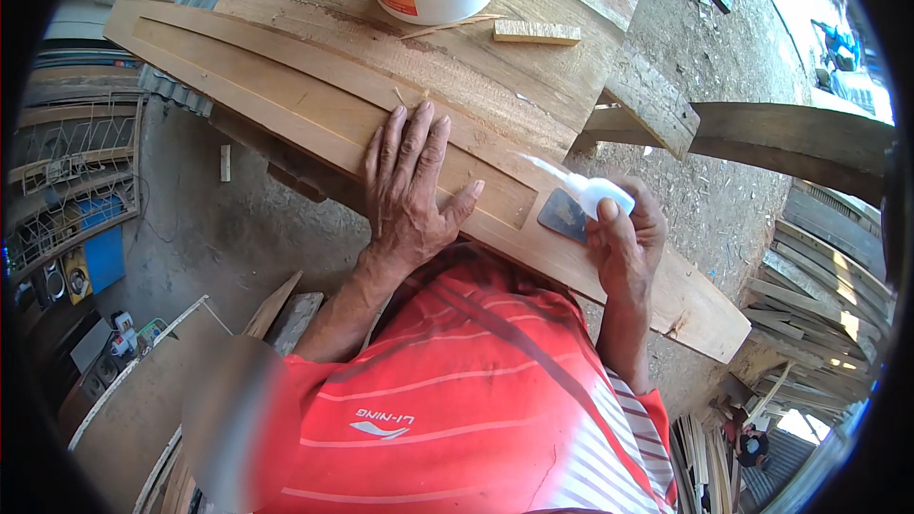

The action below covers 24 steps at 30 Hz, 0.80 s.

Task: The person applies glue from a small bottle to a long wooden plank and a small wooden block, then uses a putty knife to spread the glue and joins the block to the plank.

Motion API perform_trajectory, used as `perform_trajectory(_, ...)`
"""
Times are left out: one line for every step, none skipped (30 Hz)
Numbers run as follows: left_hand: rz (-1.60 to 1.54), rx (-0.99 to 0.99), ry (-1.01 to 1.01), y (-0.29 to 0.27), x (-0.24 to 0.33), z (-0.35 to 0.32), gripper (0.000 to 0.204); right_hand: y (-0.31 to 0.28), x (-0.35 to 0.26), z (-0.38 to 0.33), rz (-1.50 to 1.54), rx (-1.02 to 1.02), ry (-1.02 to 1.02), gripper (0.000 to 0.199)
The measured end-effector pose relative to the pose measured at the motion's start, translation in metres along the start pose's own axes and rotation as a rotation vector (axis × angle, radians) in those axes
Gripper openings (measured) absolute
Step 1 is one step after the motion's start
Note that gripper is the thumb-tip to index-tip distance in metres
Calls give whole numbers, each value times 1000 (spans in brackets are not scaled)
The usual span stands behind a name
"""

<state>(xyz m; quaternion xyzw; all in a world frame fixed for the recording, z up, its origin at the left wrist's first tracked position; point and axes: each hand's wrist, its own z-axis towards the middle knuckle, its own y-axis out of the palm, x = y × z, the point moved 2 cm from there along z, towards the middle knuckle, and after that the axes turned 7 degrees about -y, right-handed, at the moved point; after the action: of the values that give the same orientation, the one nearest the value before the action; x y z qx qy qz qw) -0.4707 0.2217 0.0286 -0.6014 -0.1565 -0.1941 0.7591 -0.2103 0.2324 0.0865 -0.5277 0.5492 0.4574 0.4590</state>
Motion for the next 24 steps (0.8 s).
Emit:
perform_trajectory(-8, 2, -1, 0, -1, 0, 77, -1, 2, -2, 9, -1, -10, 29)
perform_trajectory(-16, 5, -2, 0, -1, 0, 77, -1, 3, -2, 17, -3, -19, 29)
perform_trajectory(-18, 6, -1, 0, -2, 0, 77, 0, 4, -1, 15, 7, -12, 28)
perform_trajectory(-20, 7, -1, 0, -3, 0, 77, 0, 5, -1, 13, 16, -4, 28)
perform_trajectory(-22, 9, -2, 0, -3, 0, 77, 0, 6, -1, 11, 25, 3, 27)
perform_trajectory(-18, 8, -3, 0, -3, -1, 77, 2, 8, 0, 14, 31, 3, 27)
perform_trajectory(-14, 8, -5, 1, -4, -1, 77, 3, 9, 1, 16, 37, 3, 27)
perform_trajectory(-11, 7, -7, 1, -4, -1, 77, 5, 10, 2, 19, 42, 4, 26)
perform_trajectory(-10, 9, -4, 2, -5, -1, 77, 7, 12, 3, 5, 39, -11, 26)
perform_trajectory(-9, 11, -1, 2, -5, -1, 76, 9, 13, 4, -9, 35, -26, 26)
perform_trajectory(-8, 13, 2, 2, -5, -1, 76, 12, 14, 4, -22, 31, -41, 26)
perform_trajectory(-5, 16, 2, 2, -5, -1, 76, 14, 15, 5, -48, 27, -53, 26)
perform_trajectory(-1, 18, 3, 1, -5, -1, 76, 16, 16, 5, -74, 22, -65, 26)
perform_trajectory(3, 21, 3, 1, -5, -1, 76, 18, 17, 5, -100, 18, -77, 25)
perform_trajectory(1, 23, 1, 1, -5, -1, 76, 21, 15, 6, -129, 6, -77, 25)
perform_trajectory(-1, 25, 0, 2, -6, -1, 75, 24, 12, 6, -158, -7, -78, 24)
perform_trajectory(-3, 27, -2, 2, -6, -1, 75, 26, 10, 7, -187, -19, -79, 24)
perform_trajectory(-11, 33, 1, 2, -6, -1, 75, 26, 10, 7, -227, -21, -98, 23)
perform_trajectory(-19, 39, 3, 2, -5, -1, 75, 27, 11, 8, -267, -22, -118, 23)
perform_trajectory(-27, 45, 5, 1, -5, 0, 75, 27, 11, 8, -307, -24, -138, 22)
perform_trajectory(-28, 51, 3, 1, -5, 0, 75, 28, 10, 9, -331, -30, -137, 22)
perform_trajectory(-29, 58, 1, 2, -4, 0, 75, 30, 8, 9, -355, -35, -136, 21)
perform_trajectory(-31, 64, -1, 1, -4, 0, 74, 31, 6, 10, -380, -40, -136, 21)
perform_trajectory(-32, 64, -2, 1, -4, -1, 74, 32, 5, 10, -394, -44, -139, 20)
